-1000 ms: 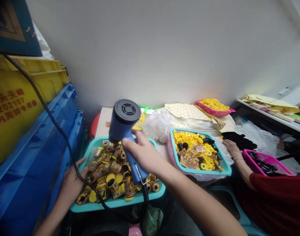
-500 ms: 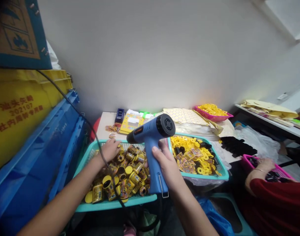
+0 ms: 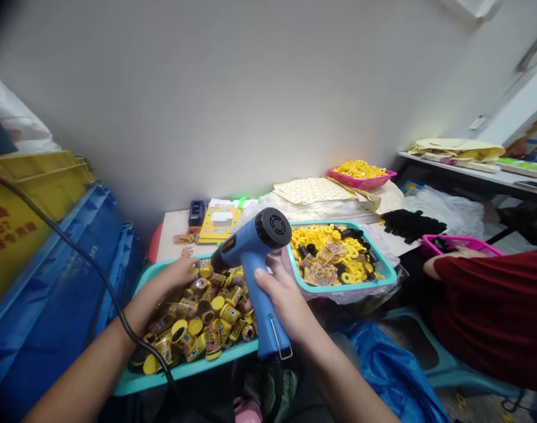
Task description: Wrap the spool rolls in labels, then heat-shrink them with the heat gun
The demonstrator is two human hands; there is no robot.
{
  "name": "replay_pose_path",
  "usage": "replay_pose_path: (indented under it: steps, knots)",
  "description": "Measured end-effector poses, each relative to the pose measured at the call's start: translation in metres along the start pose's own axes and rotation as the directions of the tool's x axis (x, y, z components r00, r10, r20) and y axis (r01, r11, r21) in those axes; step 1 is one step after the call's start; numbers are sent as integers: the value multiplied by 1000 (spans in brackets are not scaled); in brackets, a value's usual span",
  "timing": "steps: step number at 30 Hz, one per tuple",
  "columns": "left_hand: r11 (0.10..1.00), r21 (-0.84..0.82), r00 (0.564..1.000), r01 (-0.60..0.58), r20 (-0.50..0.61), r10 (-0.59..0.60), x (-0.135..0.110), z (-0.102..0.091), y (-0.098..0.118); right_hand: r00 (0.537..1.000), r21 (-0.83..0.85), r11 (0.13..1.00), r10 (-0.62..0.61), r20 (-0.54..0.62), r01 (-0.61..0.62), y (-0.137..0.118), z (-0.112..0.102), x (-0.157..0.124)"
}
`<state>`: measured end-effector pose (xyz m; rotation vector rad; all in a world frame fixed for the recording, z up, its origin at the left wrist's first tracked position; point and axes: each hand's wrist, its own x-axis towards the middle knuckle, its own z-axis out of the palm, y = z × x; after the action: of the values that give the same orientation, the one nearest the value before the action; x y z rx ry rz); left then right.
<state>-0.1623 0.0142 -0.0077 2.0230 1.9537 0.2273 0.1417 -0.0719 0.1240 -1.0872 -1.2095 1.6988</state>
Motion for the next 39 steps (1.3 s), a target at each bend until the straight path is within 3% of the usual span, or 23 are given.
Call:
replay_pose_path:
  steps: [5, 12, 16, 21, 25, 27, 32, 35, 39]
  knots:
    - [999, -20, 999, -40, -37, 39, -9, -10, -17, 1000, 26, 1000, -8, 12, 8, 1, -6, -2]
    - [998, 58, 987, 13, -160, -4, -11, 8, -20, 999, 32, 999, 29, 29, -30, 5, 0, 4]
    - [999, 44, 965, 32, -261, -20, -28, -3, -23, 998, 9, 999, 45, 36, -46, 4, 6, 8]
    - [993, -31, 892, 116, -437, -117, -89, -2, -33, 995, -28, 999, -27, 95, 30, 2, 18, 15]
    - [962, -187, 730, 197, -628, -271, -140, 30, -45, 986, -94, 994, -45, 160, 61, 4, 28, 15]
    - [928, -287, 688, 236, -625, -368, -155, 48, -51, 978, -152, 985, -57, 202, 88, 7, 32, 15]
    - [718, -651, 656, 247, -433, -618, -158, 75, -56, 963, -242, 964, -41, 266, 108, 19, 38, 15]
    - [658, -720, 651, 221, -394, -649, -154, 79, -54, 964, -259, 957, -61, 260, 130, 23, 43, 16]
    - [685, -699, 681, 206, -400, -613, -156, 80, -55, 957, -246, 948, -137, 256, 201, 24, 47, 17]
